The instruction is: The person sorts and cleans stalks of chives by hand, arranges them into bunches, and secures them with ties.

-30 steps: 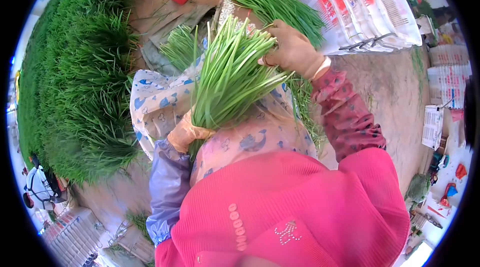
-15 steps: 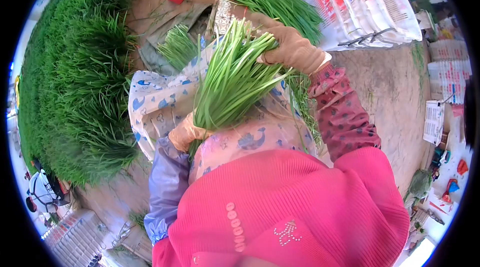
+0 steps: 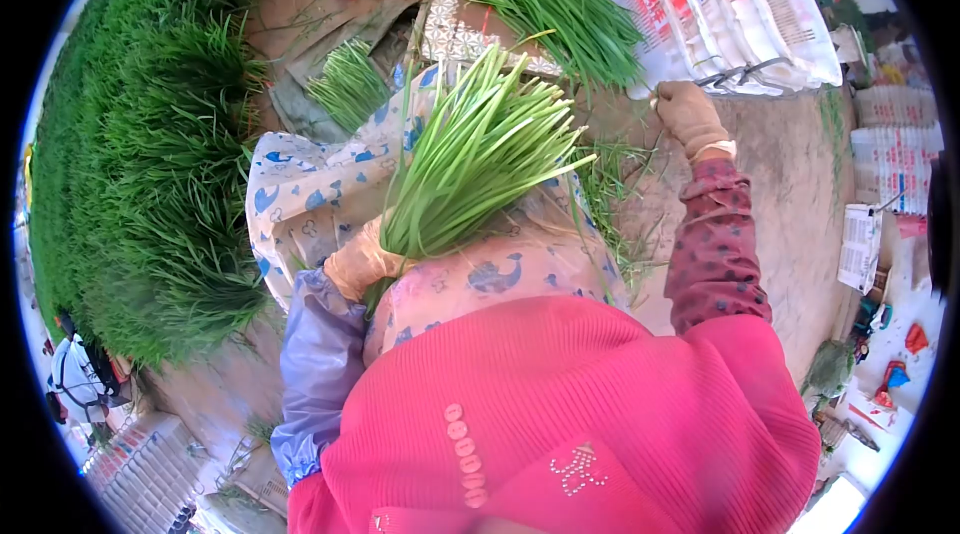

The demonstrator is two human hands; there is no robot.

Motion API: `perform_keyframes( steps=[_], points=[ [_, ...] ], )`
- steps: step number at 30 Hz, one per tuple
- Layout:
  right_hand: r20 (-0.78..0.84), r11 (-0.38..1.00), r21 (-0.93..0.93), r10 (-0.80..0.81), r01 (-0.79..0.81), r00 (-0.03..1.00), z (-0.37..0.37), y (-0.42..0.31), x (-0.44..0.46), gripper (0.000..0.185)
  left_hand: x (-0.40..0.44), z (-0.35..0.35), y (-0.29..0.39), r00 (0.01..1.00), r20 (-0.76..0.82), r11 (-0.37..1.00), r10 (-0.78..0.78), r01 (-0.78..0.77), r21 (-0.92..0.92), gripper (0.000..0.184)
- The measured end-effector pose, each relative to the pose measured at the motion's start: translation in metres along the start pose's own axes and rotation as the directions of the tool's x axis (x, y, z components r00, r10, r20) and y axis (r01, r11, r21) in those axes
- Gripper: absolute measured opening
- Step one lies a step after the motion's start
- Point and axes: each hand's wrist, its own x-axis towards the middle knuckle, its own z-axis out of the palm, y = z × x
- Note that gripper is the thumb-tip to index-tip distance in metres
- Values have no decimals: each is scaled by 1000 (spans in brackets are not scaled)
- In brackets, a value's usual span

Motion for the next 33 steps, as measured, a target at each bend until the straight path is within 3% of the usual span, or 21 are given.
perform_keyframes(
  steps=[1, 3, 5, 7, 8, 10, 12, 14, 15, 16, 18, 19, 20, 21, 22, 24, 25, 27, 29, 32, 33],
  points=[
    [80, 982, -181, -36, 50, 996, -7, 4, -2, 38, 5, -1, -16, 998, 38, 996, 45, -48, 70, 63],
    [4, 950, 4, -311, 311, 950, -5, -19, -15, 47, 9, -4, -32, 992, 90, 989, 86, -96, 110, 64],
    [30, 892, 133, -438, 431, 898, 4, -61, -25, 41, 8, -5, -18, 994, 94, 998, 54, -55, 10, 66],
    [150, 802, 482, -473, 354, 868, 20, -95, -35, 32, 4, -4, -2, 997, 81, 994, 11, -2, -105, 67],
    [152, 798, 485, -479, 356, 865, 38, -99, -30, 32, 2, -3, 3, 997, 71, 989, -9, 20, -147, 68],
    [-38, 651, 628, -521, 426, 853, 77, -102, -18, 26, -3, -2, 6, 998, 59, 975, -36, 48, -216, 69],
    [7, 683, 606, -517, 407, 856, 76, -107, -16, 24, -4, -1, 5, 998, 49, 963, -51, 62, -261, 71],
    [-249, 769, 236, -543, 594, 802, 63, -110, -15, 20, -4, -1, 9, 998, 39, 960, -53, 61, -272, 72],
    [-406, 782, 208, -478, 588, 779, 60, -103, -7, 20, -5, 0, 14, 998, 31, 964, -46, 53, -262, 72],
    [-403, 784, 203, -479, 586, 780, 44, -100, -1, 20, -5, 2, 21, 999, 23, 967, -40, 44, -252, 72],
    [-238, 957, 260, -68, 131, 969, 2, -101, 6, 22, -4, 1, 22, 1000, 5, 973, -25, 25, -228, 72],
    [-236, 957, 257, -69, 131, 969, -6, -100, 6, 22, -4, 0, 19, 999, 15, 977, -33, 35, -211, 70],
    [-54, 909, 274, -313, 315, 948, -11, -97, 4, 25, -4, 0, 17, 999, 29, 979, -46, 50, -197, 68],
    [116, 819, 328, -530, 471, 840, -13, -94, 0, 28, -5, 0, 18, 998, 39, 978, -50, 57, -199, 68],
    [112, 824, 325, -521, 464, 846, -9, -97, -9, 28, -4, -1, 23, 998, 35, 996, -44, 47, -79, 64],
    [285, 787, 64, -603, 613, 745, 8, -117, -27, 32, 0, -1, 27, 999, 38, 999, -35, 33, 41, 61],
    [285, 789, 65, -601, 610, 747, 21, -117, -23, 32, 0, 0, 27, 998, 41, 999, -39, 37, 39, 64],
    [448, 806, 365, -590, 465, 672, 52, -113, -7, 33, -2, -1, 25, 998, 46, 998, -49, 48, 40, 67],
    [455, 839, 308, -544, 449, 705, 64, -123, -3, 38, -4, -3, 23, 999, 46, 985, -19, 11, 169, 64],
    [428, 883, 279, -466, 377, 775, 73, -125, 3, 41, -8, 6, 34, 998, -51, 996, -26, 30, 84, 51],
    [395, 886, 315, -448, 340, 802, 76, -124, 5, 40, -5, 5, 31, 999, -35, 976, 37, -29, 217, 53]
  ],
)
